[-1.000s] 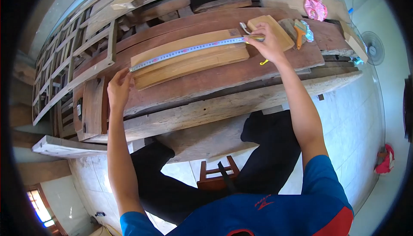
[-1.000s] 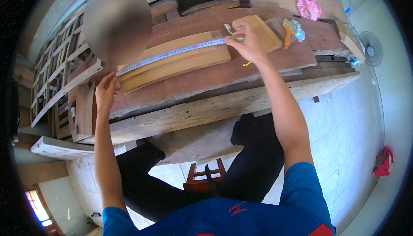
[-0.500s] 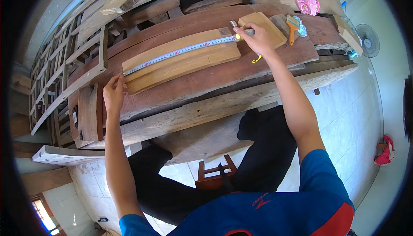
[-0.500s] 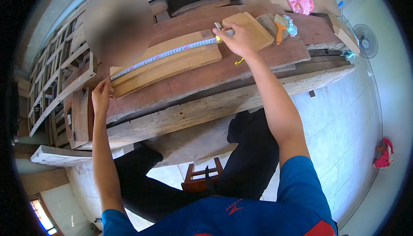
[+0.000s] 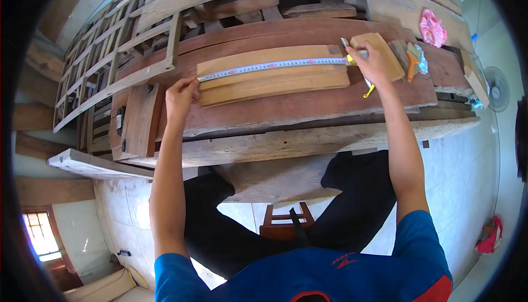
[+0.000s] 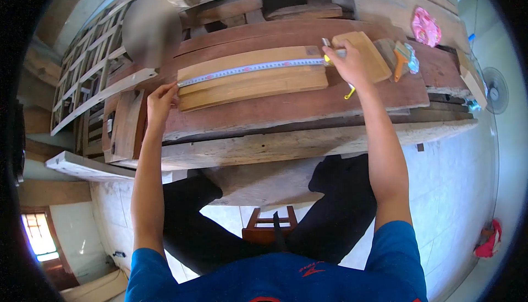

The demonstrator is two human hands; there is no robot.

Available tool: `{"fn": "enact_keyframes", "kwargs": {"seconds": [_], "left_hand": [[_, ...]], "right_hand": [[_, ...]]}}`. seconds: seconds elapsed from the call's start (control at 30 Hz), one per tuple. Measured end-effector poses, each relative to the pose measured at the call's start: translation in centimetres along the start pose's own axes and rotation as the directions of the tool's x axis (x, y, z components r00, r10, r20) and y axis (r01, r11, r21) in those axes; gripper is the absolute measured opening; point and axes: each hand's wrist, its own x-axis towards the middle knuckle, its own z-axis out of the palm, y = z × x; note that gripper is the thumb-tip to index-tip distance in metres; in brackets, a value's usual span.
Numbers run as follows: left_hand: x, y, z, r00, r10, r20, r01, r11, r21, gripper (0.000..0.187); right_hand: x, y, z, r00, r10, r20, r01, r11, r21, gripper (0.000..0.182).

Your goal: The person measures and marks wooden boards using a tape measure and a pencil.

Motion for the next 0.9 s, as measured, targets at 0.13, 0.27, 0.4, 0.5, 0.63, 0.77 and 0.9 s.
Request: {"fn": "enact_keyframes", "kwargs": {"seconds": [0.13, 0.27, 0.4, 0.5, 0.63, 0.77, 0.9], "left_hand": [[0.4, -0.3, -0.3, 1.000, -0.009, 0.006, 0.008, 1.000, 0.007, 0.024], [0.3, 0.1, -0.1, 0.999, -0.027, -0.026, 0.029, 0.997, 0.074, 0.023], [0.3, -0.2, 0.0, 0.999, -0.007, -0.048, 0.014, 0.989, 0.146, 0.025], [0.2, -0.2, 0.1, 0.996, 0.032, -0.080, -0.016, 0.981, 0.193, 0.028], [0.3, 0.7, 0.0, 0.997, 0.014, -0.073, -0.001, 0.986, 0.169, 0.029], [0.9, -0.2, 0.1, 0.998, 0.024, -0.051, -0.018, 0.994, 0.111, 0.028], [1.3, -0.6, 0.0, 0.995, 0.083, -0.049, -0.077, 0.990, 0.116, 0.029]], "right_hand": [[0.6, 0.5, 0.3, 0.999, 0.027, 0.021, -0.028, 0.999, 0.021, 0.057], [0.5, 0.4, 0.1, 1.000, 0.021, 0.017, -0.021, 1.000, -0.011, 0.055], [0.3, -0.5, -0.3, 0.997, 0.068, 0.035, -0.067, 0.998, -0.010, 0.055], [0.4, -0.3, 0.2, 0.999, 0.051, -0.017, -0.051, 0.999, 0.004, 0.056], [0.6, -0.5, 0.2, 0.995, 0.063, -0.077, -0.062, 0.998, 0.014, 0.056], [0.6, -1.9, 0.2, 0.992, 0.063, -0.108, -0.064, 0.998, 0.001, 0.057], [1.3, -0.6, 1.1, 0.993, 0.001, -0.115, 0.004, 0.999, 0.042, 0.057]]}}
